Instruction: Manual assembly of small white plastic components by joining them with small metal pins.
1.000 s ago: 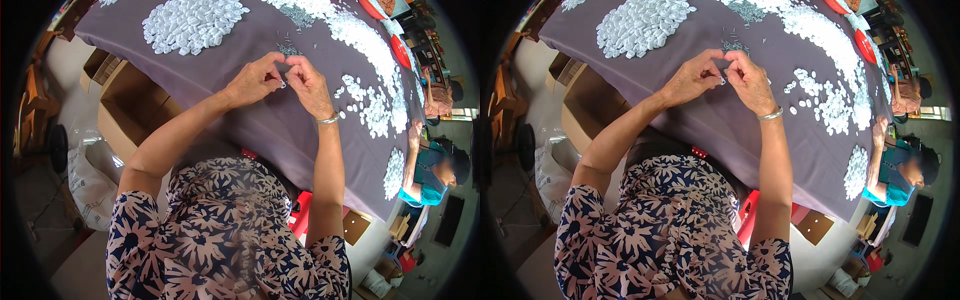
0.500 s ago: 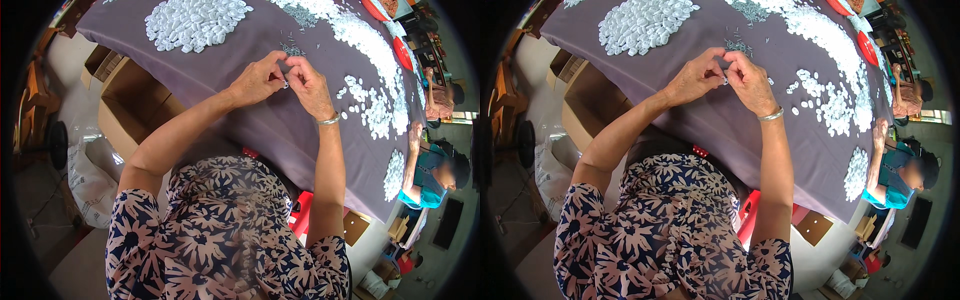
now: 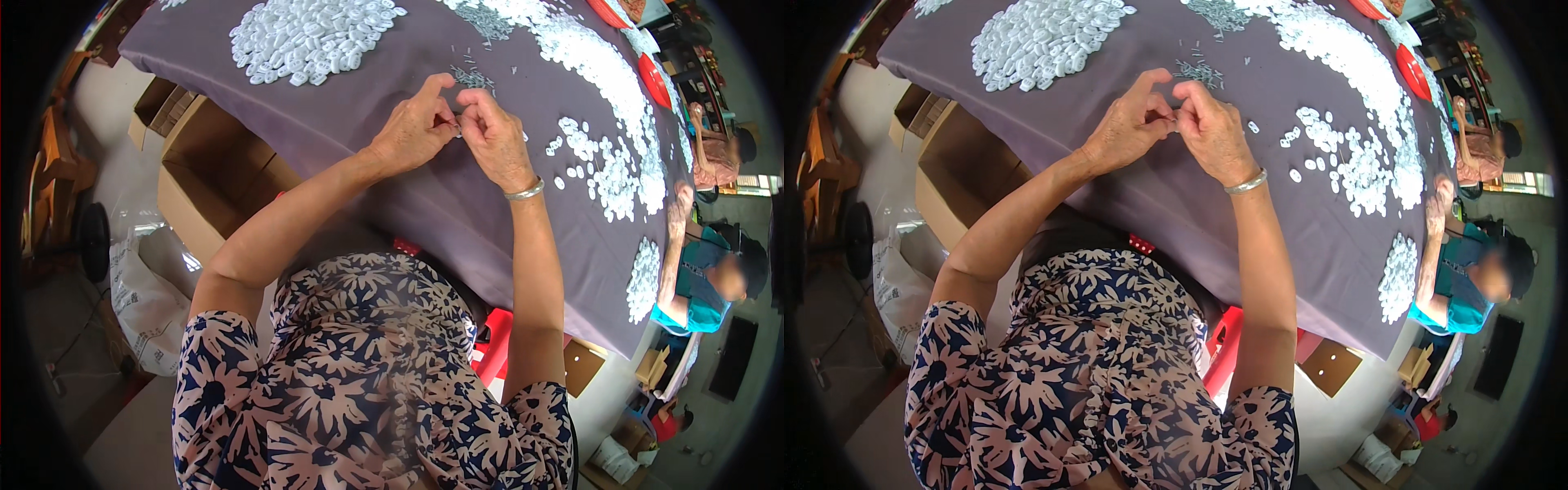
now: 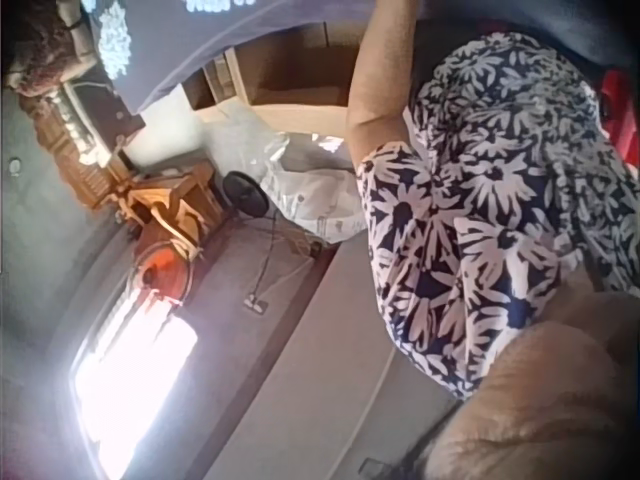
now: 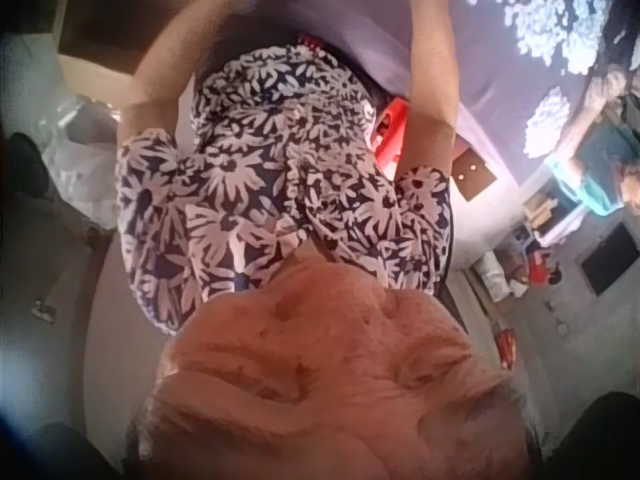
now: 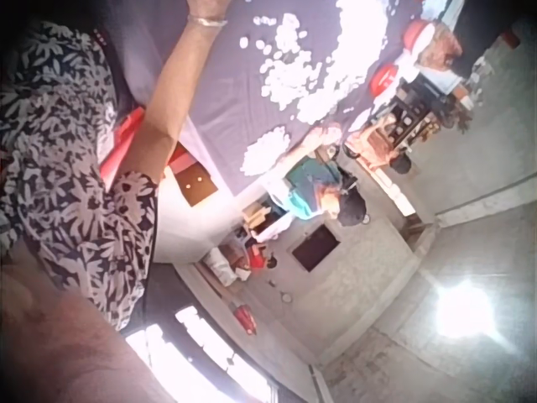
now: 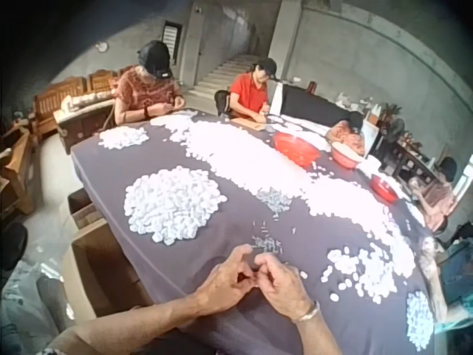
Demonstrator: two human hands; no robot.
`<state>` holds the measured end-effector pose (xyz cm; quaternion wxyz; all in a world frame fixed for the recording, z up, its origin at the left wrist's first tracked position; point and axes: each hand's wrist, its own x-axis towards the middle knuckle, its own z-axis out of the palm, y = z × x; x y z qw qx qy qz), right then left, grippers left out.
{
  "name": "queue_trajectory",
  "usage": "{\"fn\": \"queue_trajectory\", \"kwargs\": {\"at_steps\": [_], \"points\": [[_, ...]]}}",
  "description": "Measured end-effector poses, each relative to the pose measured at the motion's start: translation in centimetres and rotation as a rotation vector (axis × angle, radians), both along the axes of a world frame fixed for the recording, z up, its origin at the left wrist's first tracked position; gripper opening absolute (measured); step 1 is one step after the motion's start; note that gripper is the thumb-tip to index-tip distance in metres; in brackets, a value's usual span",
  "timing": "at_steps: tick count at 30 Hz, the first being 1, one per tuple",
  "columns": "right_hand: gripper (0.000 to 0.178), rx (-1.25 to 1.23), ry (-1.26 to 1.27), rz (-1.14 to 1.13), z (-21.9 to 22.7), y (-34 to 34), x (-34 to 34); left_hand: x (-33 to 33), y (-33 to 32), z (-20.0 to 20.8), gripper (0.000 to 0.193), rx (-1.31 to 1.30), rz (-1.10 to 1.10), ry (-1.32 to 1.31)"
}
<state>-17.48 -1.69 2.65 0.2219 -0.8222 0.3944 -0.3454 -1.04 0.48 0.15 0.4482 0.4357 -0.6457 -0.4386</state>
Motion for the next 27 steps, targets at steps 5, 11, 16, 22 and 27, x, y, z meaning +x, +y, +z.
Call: {"fn": "queue_trajectory", "kwargs": {"at_steps": [5,11,16,22,27], "points": [[0.020,-0.114,-0.023,0.019,-0.7,-0.4,0.2,0.4,-0.3,-0.7,0.055,0.015,-0.001,0.045],[0.013,-0.049,-0.130,-0.013,-0.1,-0.4,-0.8,0.7,-0.3,-0.5,0.058,0.064,-0.064,0.186],[0.005,0.142,-0.337,-0.205,0.1,-0.9,-4.9,0.7,-0.3,-0.6,0.056,0.074,-0.072,0.221],[0.007,0.335,0.060,-0.390,2.2,0.9,-15.0,0.6,-0.2,0.1,0.050,0.066,-0.038,0.208],[0.011,0.290,0.156,-0.397,1.4,3.2,-17.2,0.5,-0.3,-0.2,0.048,0.064,-0.023,0.203]]}}
